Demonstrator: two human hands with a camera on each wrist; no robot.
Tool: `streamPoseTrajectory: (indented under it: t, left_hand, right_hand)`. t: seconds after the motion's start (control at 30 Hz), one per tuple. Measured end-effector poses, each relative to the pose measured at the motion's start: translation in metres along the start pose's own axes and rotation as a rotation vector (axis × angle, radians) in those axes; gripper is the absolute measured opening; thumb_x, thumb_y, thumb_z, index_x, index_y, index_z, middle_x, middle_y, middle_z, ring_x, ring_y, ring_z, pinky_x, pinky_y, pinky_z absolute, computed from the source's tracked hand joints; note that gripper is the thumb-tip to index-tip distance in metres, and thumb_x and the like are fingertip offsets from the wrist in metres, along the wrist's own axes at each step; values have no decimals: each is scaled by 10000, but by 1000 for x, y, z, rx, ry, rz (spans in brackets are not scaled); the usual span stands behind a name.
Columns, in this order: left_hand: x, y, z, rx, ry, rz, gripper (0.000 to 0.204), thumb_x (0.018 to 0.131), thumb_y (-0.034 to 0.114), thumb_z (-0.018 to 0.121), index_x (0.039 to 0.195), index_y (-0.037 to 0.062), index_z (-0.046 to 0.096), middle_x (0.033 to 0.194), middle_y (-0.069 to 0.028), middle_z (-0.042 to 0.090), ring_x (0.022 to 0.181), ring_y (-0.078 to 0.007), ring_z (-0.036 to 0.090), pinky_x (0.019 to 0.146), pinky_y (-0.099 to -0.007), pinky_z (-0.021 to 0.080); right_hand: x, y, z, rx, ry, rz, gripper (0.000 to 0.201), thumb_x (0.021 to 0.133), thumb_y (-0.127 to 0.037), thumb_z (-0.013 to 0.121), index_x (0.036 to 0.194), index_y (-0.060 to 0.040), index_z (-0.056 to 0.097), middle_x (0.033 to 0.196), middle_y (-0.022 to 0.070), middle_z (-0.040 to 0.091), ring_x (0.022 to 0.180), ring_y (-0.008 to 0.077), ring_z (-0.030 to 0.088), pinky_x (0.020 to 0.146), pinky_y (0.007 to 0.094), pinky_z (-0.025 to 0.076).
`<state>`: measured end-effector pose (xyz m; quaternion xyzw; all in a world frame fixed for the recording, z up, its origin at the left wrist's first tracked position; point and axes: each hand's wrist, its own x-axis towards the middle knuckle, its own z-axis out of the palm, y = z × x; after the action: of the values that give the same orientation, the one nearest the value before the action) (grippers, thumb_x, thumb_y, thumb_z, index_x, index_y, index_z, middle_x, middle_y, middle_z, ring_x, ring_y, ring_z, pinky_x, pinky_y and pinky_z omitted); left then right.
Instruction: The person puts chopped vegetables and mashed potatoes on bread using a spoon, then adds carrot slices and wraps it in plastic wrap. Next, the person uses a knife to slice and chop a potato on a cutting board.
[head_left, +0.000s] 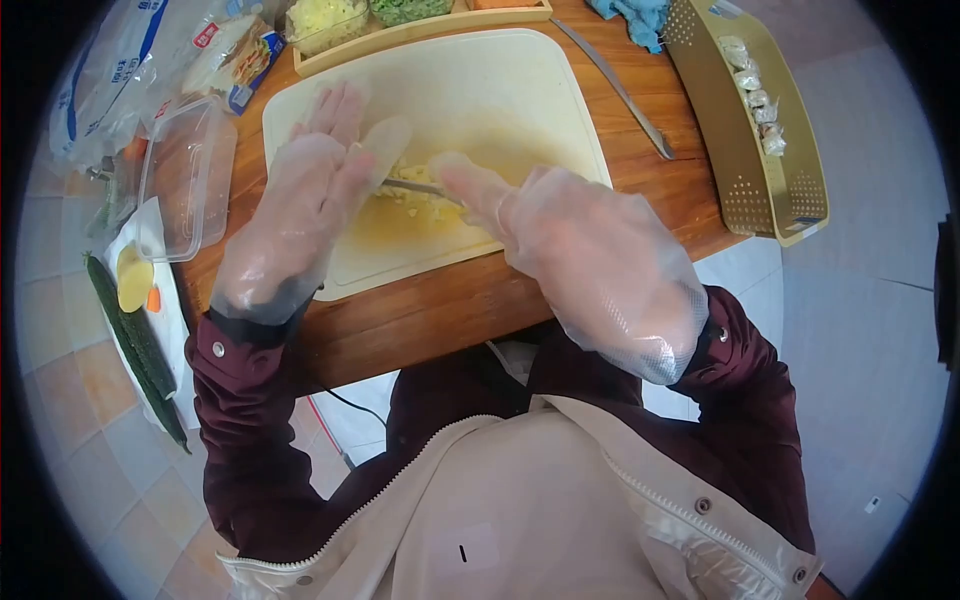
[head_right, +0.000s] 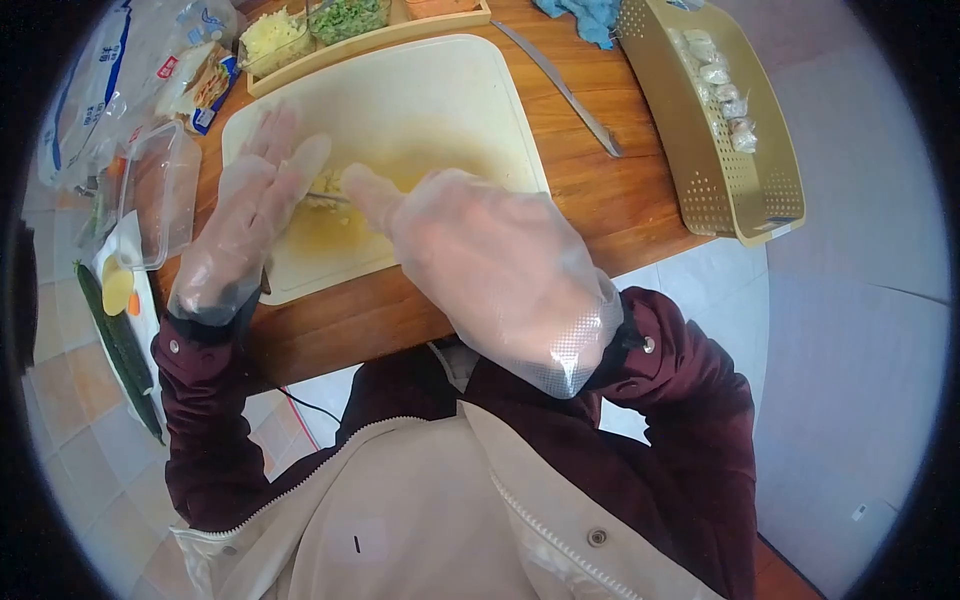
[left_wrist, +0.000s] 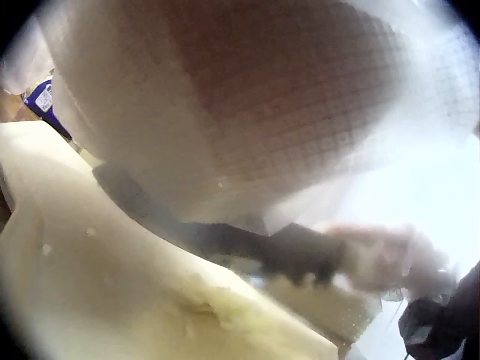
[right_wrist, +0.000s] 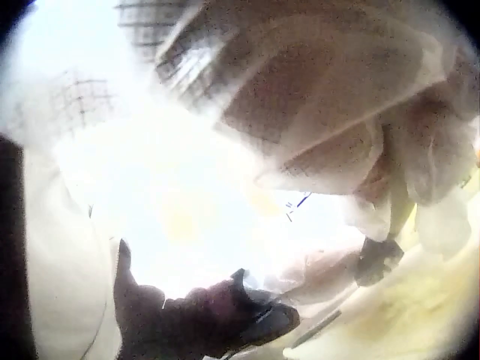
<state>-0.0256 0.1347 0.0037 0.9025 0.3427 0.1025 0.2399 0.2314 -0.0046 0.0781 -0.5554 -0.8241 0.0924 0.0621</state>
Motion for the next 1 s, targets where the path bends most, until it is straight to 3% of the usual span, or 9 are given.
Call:
streamPoseTrajectory:
  t: [0.27, 0.37, 0.53, 0.6, 0.67, 0.73, 0.87, 0.93, 1.0]
  left_hand:
    - [9, -16, 16, 127, -72, 54, 501, 1136, 296, 343, 1555, 99, 533, 1745, -243, 215, 1621, -440, 148, 1311, -465, 111]
    - [8, -14, 17, 152, 24, 94, 525, 1115, 379, 394, 1470, 48, 594, 1688, -274, 318, 1575, -490, 239, 1284, -528, 190]
    - [11, -18, 12, 11, -68, 78, 497, 1151, 307, 335, 1539, 76, 542, 1738, -221, 254, 1613, -435, 179, 1310, -485, 124]
    - [8, -10, 13, -23, -47, 56, 501, 1148, 316, 339, 1538, 78, 545, 1736, -222, 259, 1612, -434, 183, 1309, -489, 124]
    - [8, -11, 14, -49, -18, 27, 506, 1145, 325, 343, 1538, 80, 547, 1734, -223, 264, 1611, -434, 186, 1307, -493, 124]
    - [12, -19, 22, 224, -69, 6, 519, 1136, 353, 351, 1529, 89, 563, 1731, -224, 271, 1613, -436, 176, 1305, -508, 103]
    - [11, -26, 19, 78, -70, -3, 529, 1123, 374, 360, 1513, 96, 584, 1732, -228, 268, 1613, -455, 160, 1303, -525, 86]
    - [13, -32, 20, 5, -43, 47, 524, 1123, 374, 359, 1501, 98, 596, 1741, -224, 247, 1618, -467, 134, 1304, -527, 68]
    - [9, -22, 17, 12, -47, 40, 530, 1125, 386, 359, 1502, 97, 595, 1746, -216, 238, 1618, -469, 129, 1304, -528, 65]
  right_hand:
    - [-6, 6, 48, -41, -12, 72, 658, 933, -49, 589, 1580, -83, 471, 798, 81, 607, 742, 226, 687, 621, 362, 578]
    - [-7, 8, 48, 28, 29, 52, 667, 932, -57, 583, 1587, -85, 459, 802, 83, 606, 753, 224, 684, 623, 363, 577]
    - [0, -7, 4, -32, -110, 146, 687, 931, -60, 574, 1605, -83, 440, 823, 85, 611, 744, 222, 658, 620, 367, 568]
    - [3, -3, 0, -86, -100, 66, 692, 934, -51, 560, 1613, -82, 431, 837, 78, 611, 726, 222, 651, 610, 361, 566]
    - [-2, 14, 26, -98, -30, 20, 696, 932, -49, 563, 1614, -77, 424, 836, 78, 609, 733, 224, 660, 607, 355, 567]
    - [-4, 23, 49, -67, 22, -9, 692, 933, -46, 570, 1608, -71, 422, 836, 73, 605, 752, 225, 680, 606, 342, 574]
    - [-3, 3, 25, 47, -18, 74, 692, 934, -48, 573, 1609, -78, 426, 810, 71, 597, 746, 198, 674, 595, 344, 577]
    - [2, -10, 7, 26, -203, 160, 758, 949, -59, 541, 1670, -117, 314, 900, 158, 623, 810, 313, 673, 657, 424, 584]
    - [1, -16, 14, 22, -240, 185, 759, 951, -59, 546, 1670, -110, 310, 901, 165, 626, 799, 317, 676, 635, 425, 579]
